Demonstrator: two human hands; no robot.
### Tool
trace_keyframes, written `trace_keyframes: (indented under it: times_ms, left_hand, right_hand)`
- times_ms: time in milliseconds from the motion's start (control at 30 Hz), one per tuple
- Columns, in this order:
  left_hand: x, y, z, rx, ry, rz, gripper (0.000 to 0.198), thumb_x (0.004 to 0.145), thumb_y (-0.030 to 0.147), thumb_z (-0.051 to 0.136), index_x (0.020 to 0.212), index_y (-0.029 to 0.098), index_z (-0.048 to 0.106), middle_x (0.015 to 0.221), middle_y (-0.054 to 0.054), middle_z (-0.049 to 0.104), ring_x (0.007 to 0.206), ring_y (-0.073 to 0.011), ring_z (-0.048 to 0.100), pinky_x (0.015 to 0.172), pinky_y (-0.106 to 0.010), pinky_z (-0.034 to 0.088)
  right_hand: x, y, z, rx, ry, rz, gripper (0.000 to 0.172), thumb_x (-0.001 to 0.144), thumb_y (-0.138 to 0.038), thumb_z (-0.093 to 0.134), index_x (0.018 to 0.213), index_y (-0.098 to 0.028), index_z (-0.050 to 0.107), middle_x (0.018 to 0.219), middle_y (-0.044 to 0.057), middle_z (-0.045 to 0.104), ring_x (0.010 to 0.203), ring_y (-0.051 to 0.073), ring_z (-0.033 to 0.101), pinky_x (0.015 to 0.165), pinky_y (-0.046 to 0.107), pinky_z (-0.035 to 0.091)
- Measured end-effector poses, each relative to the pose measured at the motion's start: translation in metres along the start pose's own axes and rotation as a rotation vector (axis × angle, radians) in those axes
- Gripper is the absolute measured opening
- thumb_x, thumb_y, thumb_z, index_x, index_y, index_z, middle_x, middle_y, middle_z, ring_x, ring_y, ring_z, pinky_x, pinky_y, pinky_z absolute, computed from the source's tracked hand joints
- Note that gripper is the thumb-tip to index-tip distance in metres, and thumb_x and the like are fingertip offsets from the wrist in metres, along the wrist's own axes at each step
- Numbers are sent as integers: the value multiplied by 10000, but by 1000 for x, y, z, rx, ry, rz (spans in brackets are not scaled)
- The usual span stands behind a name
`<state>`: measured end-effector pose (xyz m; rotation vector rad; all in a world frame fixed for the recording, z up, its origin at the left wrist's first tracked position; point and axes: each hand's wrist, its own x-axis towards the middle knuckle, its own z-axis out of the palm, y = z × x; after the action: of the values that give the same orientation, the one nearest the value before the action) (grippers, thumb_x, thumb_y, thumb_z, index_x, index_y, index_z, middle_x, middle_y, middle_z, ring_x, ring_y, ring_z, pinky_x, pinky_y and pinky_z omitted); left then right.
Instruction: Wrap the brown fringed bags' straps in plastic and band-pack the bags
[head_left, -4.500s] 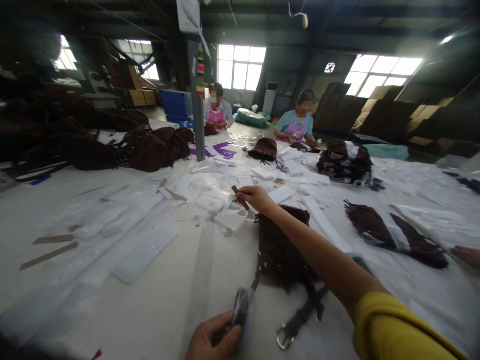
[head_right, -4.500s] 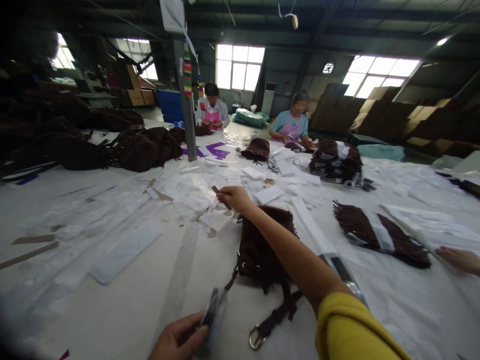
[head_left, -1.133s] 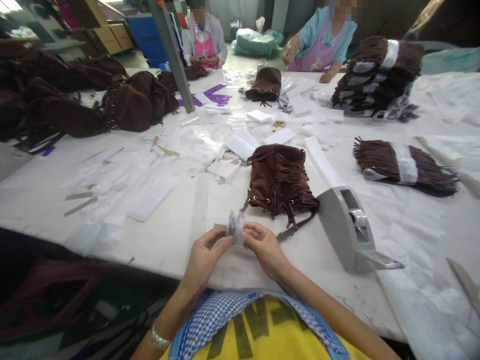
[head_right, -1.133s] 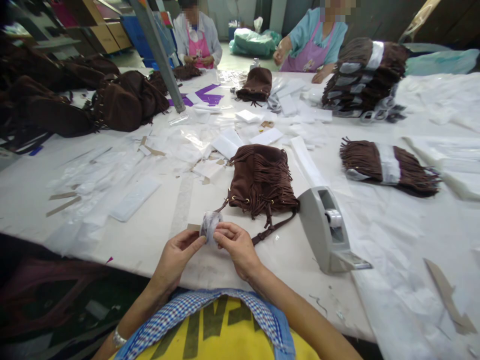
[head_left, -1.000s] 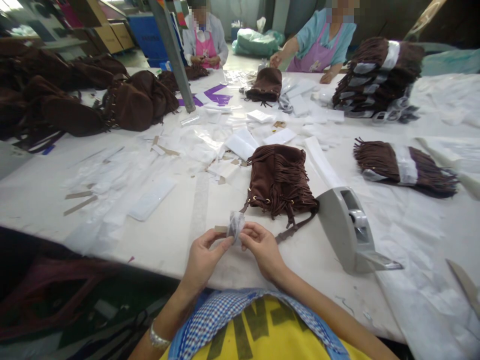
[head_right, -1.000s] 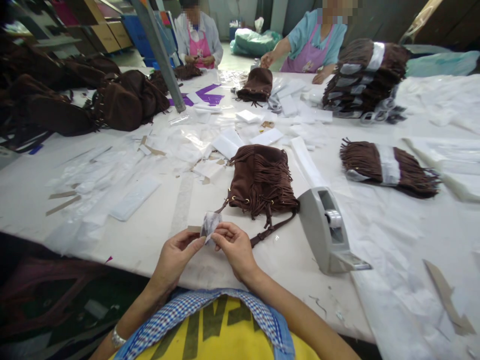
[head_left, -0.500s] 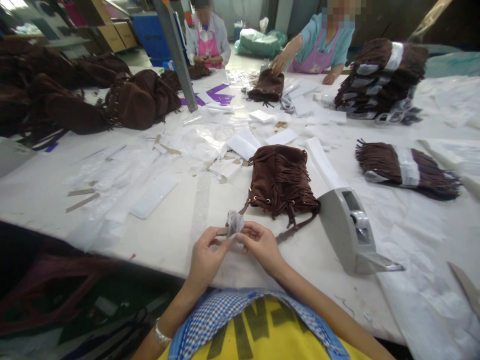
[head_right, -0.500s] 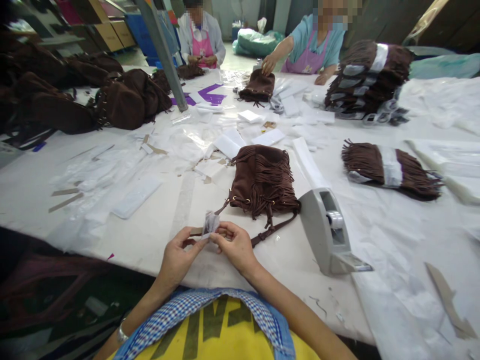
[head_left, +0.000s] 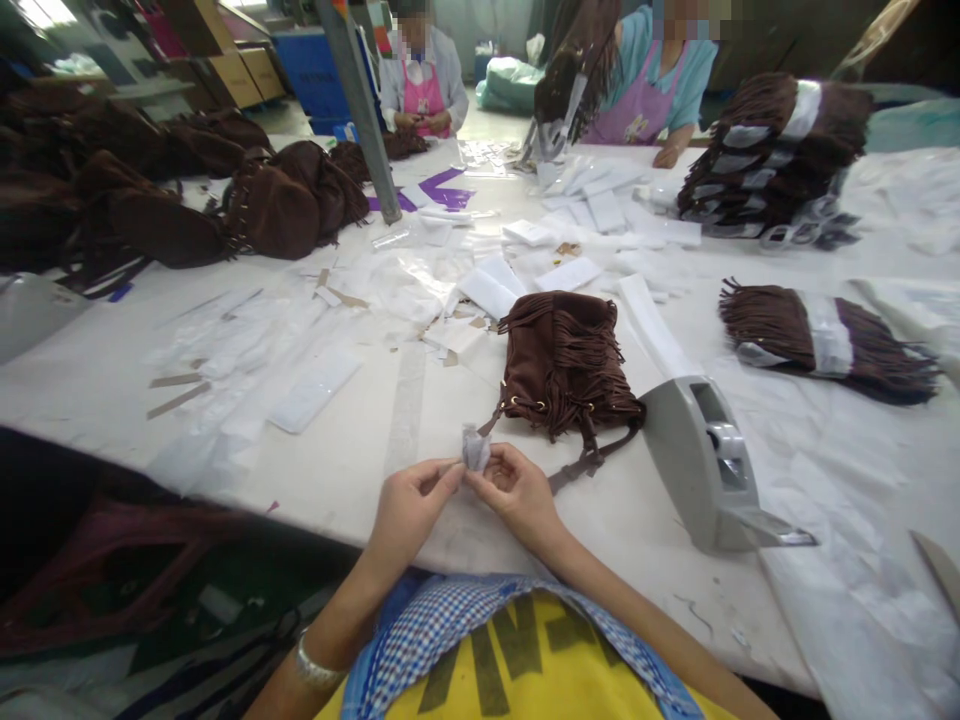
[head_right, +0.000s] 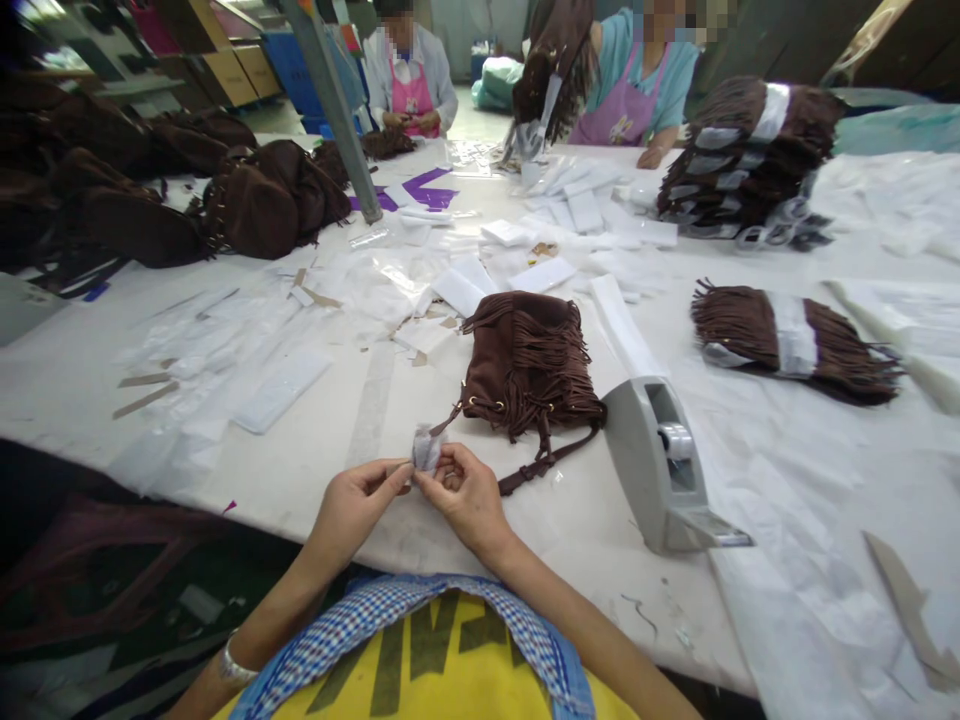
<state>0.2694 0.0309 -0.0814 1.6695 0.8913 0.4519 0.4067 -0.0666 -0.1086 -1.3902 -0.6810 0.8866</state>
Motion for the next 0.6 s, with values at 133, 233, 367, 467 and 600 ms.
trace_keyframes:
  times_ms: [133,233,367,467,600]
  left_hand:
    - [-3,-5,4,24,71,34,297,856,417,671,1043,204,761,984,-48,778,823,-218,734,788,-317,580]
    - [-6,-7,5,143,158,135,249,872,386,661,1026,220,764,970,-39,778,799,-202,732,771,-301,574]
    - [-9,-7,7,297,274,286,181,881,341,654,946,220,773,933,-35,778,810,-193,722,763,-285,558]
    - [-13,-5,11,275,304,248,186,884,347,650,921,210,771,918,-37,778,810,-190,719,751,-278,557]
    - [-17,1,12,114,211,97,233,863,365,667,995,199,766,994,-48,775,908,-210,722,830,-295,562]
  right_hand:
    - [-2,-1,1,90,-8,31,296,762,-366,773,976,-195,662,840,20,675,717,152,611,666,268,508]
    - [-2,1,3,201,-73,65,343,774,-373,767,1044,-195,652,913,37,700,795,166,655,774,306,540]
    - [-2,2,7,206,-87,78,318,792,-388,751,1015,-188,645,875,31,684,758,158,648,733,294,540]
    - [-2,2,8,159,-69,67,292,802,-393,742,976,-184,635,792,8,638,692,140,609,663,266,517]
    - [-3,3,6,128,-41,53,295,803,-398,738,968,-189,613,810,14,629,704,142,593,648,257,500]
